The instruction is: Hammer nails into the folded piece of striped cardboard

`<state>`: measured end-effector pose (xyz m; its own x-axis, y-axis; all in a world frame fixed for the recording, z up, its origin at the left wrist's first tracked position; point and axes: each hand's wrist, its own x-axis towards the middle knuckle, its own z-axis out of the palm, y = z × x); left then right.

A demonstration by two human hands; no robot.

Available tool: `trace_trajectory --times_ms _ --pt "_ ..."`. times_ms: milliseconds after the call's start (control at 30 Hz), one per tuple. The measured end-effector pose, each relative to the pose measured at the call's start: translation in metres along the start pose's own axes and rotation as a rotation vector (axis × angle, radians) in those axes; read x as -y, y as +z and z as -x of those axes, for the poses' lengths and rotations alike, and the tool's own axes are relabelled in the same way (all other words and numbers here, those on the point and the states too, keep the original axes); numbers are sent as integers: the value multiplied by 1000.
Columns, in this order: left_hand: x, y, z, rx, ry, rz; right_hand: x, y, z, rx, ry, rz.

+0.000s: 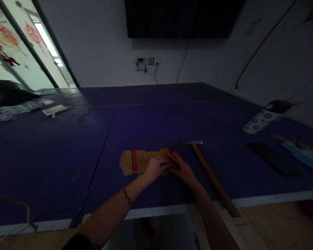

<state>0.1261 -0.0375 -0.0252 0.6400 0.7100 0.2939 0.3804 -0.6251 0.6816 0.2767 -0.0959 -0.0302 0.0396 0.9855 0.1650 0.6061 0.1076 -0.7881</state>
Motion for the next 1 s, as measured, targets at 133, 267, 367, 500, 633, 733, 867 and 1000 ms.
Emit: trace_trajectory --times_ms 133,267,367,500,633,733,867,1000 --pt "-1 -1 0 14 1 -17 1 1 1 -15 9 -15" --pt "-1 -2 -2 29 4 -40 4 1 -2 -51 17 -19" --pt "0 -2 -3 42 12 -56 5 -10 0 -117 53 2" --pt "1 -1 -3 45 12 -59 0 -46 30 -327 232 127" --pt "2 0 -4 29 -2 -43 -12 -79 74 -357 576 402" --pt "4 1 -4 25 -6 -32 -19 -88 84 -264 649 408" --pt "6 2 -4 11 -9 -33 -21 -95 64 -237 675 291" --pt "7 3 -3 -2 -7 -32 -3 -98 53 -225 675 17"
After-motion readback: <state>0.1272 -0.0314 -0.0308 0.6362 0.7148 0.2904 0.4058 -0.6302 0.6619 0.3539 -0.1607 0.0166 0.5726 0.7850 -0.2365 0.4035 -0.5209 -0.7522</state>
